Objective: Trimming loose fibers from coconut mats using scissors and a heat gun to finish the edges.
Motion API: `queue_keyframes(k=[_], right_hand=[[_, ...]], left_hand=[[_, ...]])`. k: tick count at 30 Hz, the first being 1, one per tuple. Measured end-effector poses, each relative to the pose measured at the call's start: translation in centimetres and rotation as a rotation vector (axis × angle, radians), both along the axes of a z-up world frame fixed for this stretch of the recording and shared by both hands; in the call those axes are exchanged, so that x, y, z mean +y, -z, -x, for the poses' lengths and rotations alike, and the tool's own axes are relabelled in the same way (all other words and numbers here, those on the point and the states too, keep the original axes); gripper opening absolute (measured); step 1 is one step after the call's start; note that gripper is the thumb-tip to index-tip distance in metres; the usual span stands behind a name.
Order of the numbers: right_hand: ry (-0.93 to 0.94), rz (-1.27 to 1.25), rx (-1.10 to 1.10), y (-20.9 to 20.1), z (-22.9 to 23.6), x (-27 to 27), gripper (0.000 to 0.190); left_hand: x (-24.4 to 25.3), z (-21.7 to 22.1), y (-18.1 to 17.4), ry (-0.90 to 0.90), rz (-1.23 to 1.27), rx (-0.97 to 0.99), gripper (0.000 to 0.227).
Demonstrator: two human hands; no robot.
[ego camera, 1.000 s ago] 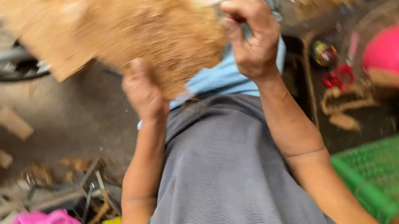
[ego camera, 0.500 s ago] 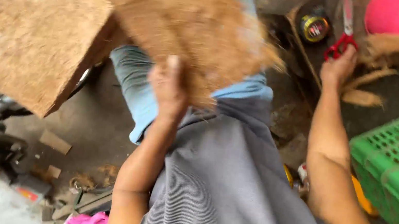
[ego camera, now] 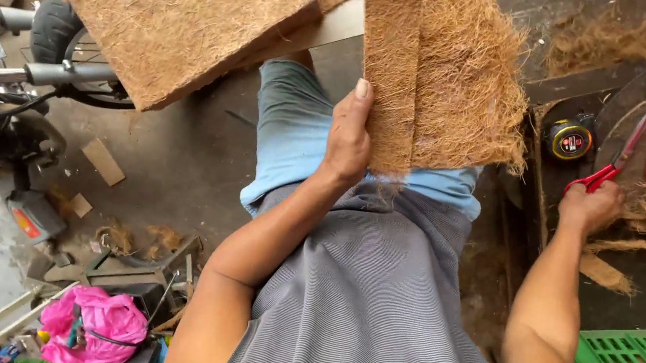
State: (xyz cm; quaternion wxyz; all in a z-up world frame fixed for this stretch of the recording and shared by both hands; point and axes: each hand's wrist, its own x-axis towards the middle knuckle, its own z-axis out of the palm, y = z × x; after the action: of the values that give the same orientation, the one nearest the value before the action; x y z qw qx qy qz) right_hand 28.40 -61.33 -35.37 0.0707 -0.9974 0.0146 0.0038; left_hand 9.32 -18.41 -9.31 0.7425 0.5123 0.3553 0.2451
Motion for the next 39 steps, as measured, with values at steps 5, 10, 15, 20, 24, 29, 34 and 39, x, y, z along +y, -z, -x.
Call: queue_keyframes(k=[5, 10, 15, 20, 24, 29, 34, 39], right_hand=[[0.457, -0.925, 0.418, -0.5, 1.1, 1.7, 0.021], [0.421, -1.175, 0.51, -7.2, 5.7, 6.0, 0.017], [0.24, -1.286, 0.447, -12.0, 8.9, 9.4, 0.031], [-0.117, -1.396, 0.423, -19.2, 10.0, 14.9, 0.027], [-0.435, -1.349, 0.609, -24.2, 11.2, 20.1, 0.046], [-0.692, -0.976, 1.18, -24.2, 13.8, 25.5, 0.049], [-0.891, -0.731, 1.271, -26.4, 17.2, 30.6, 0.039], [-0.868, -0.843, 1.279, -26.9, 18.7, 32.9, 0.039]], left_hand=[[0.7, -0.8, 0.6, -0.048, -0.153, -0.024, 0.038], [1.0, -1.1, 0.5, -0.076, -0.155, -0.03, 0.031], [1.6, -0.8, 0.3, -0.131, -0.214, -0.031, 0.032], [3.2, 0.6, -0.7, -0.167, -0.178, 0.022, 0.036], [8.4, 1.9, 2.4, -0.369, -0.243, 0.114, 0.039], [14.9, 5.8, -0.9, -0.711, -0.043, 0.038, 0.038], [15.6, 8.5, 0.1, -0.736, 0.065, -0.056, 0.072], [14.1, 7.7, 0.7, -0.757, 0.096, -0.049, 0.061]])
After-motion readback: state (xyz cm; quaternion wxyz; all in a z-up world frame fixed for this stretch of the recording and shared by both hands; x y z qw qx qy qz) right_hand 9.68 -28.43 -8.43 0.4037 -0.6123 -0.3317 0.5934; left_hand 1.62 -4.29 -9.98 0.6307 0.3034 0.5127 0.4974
